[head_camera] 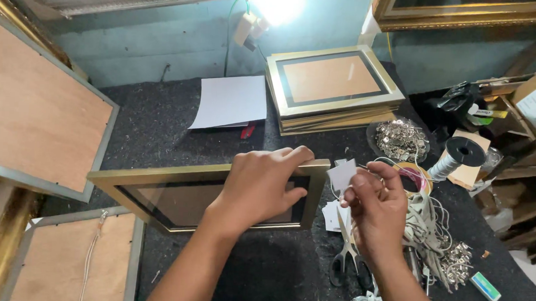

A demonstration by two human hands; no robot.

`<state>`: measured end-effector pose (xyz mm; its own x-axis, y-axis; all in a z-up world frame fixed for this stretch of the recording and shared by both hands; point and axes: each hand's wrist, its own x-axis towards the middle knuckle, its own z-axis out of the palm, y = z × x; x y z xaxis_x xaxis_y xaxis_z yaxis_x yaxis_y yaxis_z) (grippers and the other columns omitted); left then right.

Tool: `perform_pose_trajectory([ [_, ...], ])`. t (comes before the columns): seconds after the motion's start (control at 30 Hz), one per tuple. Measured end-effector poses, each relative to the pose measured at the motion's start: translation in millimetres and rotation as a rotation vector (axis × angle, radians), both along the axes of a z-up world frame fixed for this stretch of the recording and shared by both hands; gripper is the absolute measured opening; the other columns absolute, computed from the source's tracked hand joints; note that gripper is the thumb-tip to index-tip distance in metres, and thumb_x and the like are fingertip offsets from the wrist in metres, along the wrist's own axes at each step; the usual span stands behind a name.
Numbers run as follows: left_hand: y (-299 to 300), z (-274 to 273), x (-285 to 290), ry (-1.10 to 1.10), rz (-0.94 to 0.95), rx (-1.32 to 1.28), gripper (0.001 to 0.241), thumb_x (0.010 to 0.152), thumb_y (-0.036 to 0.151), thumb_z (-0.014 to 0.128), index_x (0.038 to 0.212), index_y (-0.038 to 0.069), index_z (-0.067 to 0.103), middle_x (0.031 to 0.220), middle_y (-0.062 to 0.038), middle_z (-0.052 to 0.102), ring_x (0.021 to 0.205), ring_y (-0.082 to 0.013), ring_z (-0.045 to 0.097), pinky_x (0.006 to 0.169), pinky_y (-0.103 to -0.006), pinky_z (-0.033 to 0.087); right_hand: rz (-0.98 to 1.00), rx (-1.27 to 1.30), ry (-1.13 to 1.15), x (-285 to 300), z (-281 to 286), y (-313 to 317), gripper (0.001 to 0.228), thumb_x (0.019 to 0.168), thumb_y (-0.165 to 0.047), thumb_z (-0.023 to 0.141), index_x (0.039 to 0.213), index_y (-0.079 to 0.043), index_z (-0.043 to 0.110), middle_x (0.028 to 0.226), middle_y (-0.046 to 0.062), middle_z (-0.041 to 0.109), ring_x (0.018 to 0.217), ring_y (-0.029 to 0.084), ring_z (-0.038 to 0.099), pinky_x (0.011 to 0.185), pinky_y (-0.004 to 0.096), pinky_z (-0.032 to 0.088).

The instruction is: Assembling picture frames by applying adhesive tape to the edges and securing the backing boards.

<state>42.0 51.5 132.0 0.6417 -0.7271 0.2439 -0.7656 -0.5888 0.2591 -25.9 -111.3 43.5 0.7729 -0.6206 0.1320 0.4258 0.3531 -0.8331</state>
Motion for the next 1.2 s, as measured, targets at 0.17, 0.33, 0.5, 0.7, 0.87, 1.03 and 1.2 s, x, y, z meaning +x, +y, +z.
perform_pose_trajectory([
  [0.17, 0, 6, -8, 0.076, 0.039, -0.027, 0.04, 0.063, 0.037, 0.063, 0.098, 0.021, 0.054, 0.076, -0.005, 0.064, 0.067, -0.0407, 0.06, 0.061, -0.051, 0.047, -0.171, -0.427, 0.02, 4, 10, 16, 0.027, 0.075, 0.005, 0.065, 0.098, 0.0, 0.052, 0.082, 0.015, 0.064, 0.066, 0.018, 0.062, 0.054, 0.025, 0.051],
  [0.33, -1, 7, -10, 0.085, 0.075, -0.083, 0.031, 0.068, 0.036, 0.062, 0.094, 0.02, 0.059, 0.073, -0.006, 0.066, 0.066, -0.0402, 0.062, 0.06, -0.0488, 0.047, -0.295, -0.607, 0.008, 6, 13, 25, 0.027, 0.072, 0.004, 0.07, 0.095, -0.002, 0.056, 0.084, 0.013, 0.067, 0.077, 0.018, 0.066, 0.061, 0.023, 0.051],
  [0.5, -5, -2, -3, 0.039, 0.165, -0.078, 0.02, 0.073, 0.041, 0.058, 0.086, 0.026, 0.06, 0.066, -0.002, 0.065, 0.062, -0.036, 0.063, 0.058, -0.0446, 0.047, -0.27, -0.524, -0.041, 14, 3, 22, 0.027, 0.072, 0.005, 0.069, 0.095, 0.001, 0.056, 0.086, 0.016, 0.066, 0.077, 0.021, 0.066, 0.056, 0.026, 0.055],
  [0.7, -7, -2, -1, 0.062, 0.197, -0.1, 0.02, 0.073, 0.043, 0.057, 0.082, 0.026, 0.062, 0.061, -0.006, 0.064, 0.061, -0.0386, 0.062, 0.057, -0.045, 0.046, -0.374, -0.522, -0.04, 10, -6, 27, 0.027, 0.07, 0.001, 0.073, 0.09, -0.003, 0.056, 0.089, 0.007, 0.058, 0.073, 0.014, 0.06, 0.054, 0.019, 0.052],
  [0.87, -12, -8, 2, -0.01, 0.274, -0.044, 0.026, 0.073, 0.054, 0.058, 0.084, 0.031, 0.063, 0.061, -0.005, 0.064, 0.065, -0.0342, 0.061, 0.053, -0.0442, 0.041, -0.359, -0.928, 0.064, -14, -15, 35, 0.022, 0.079, -0.009, 0.06, 0.1, -0.007, 0.056, 0.1, 0.011, 0.045, 0.089, 0.017, 0.049, 0.065, 0.023, 0.046],
  [1.03, -12, -7, 4, 0.012, 0.283, -0.043, 0.026, 0.073, 0.054, 0.057, 0.085, 0.032, 0.064, 0.065, -0.005, 0.065, 0.068, -0.0331, 0.061, 0.054, -0.0443, 0.041, -0.307, -1.185, 0.184, -16, -18, 40, 0.057, 0.079, -0.017, 0.057, 0.13, -0.005, 0.036, 0.13, 0.02, 0.034, 0.123, 0.032, 0.035, 0.102, 0.042, 0.03],
  [1.2, -13, -6, 3, 0.023, 0.296, -0.041, 0.025, 0.073, 0.053, 0.057, 0.084, 0.031, 0.064, 0.067, -0.006, 0.065, 0.07, -0.0346, 0.061, 0.056, -0.0462, 0.042, -0.139, -1.164, 0.247, -11, -21, 44, 0.06, 0.086, -0.023, 0.044, 0.136, -0.003, 0.021, 0.138, 0.018, 0.029, 0.129, 0.03, 0.025, 0.105, 0.039, 0.019],
])
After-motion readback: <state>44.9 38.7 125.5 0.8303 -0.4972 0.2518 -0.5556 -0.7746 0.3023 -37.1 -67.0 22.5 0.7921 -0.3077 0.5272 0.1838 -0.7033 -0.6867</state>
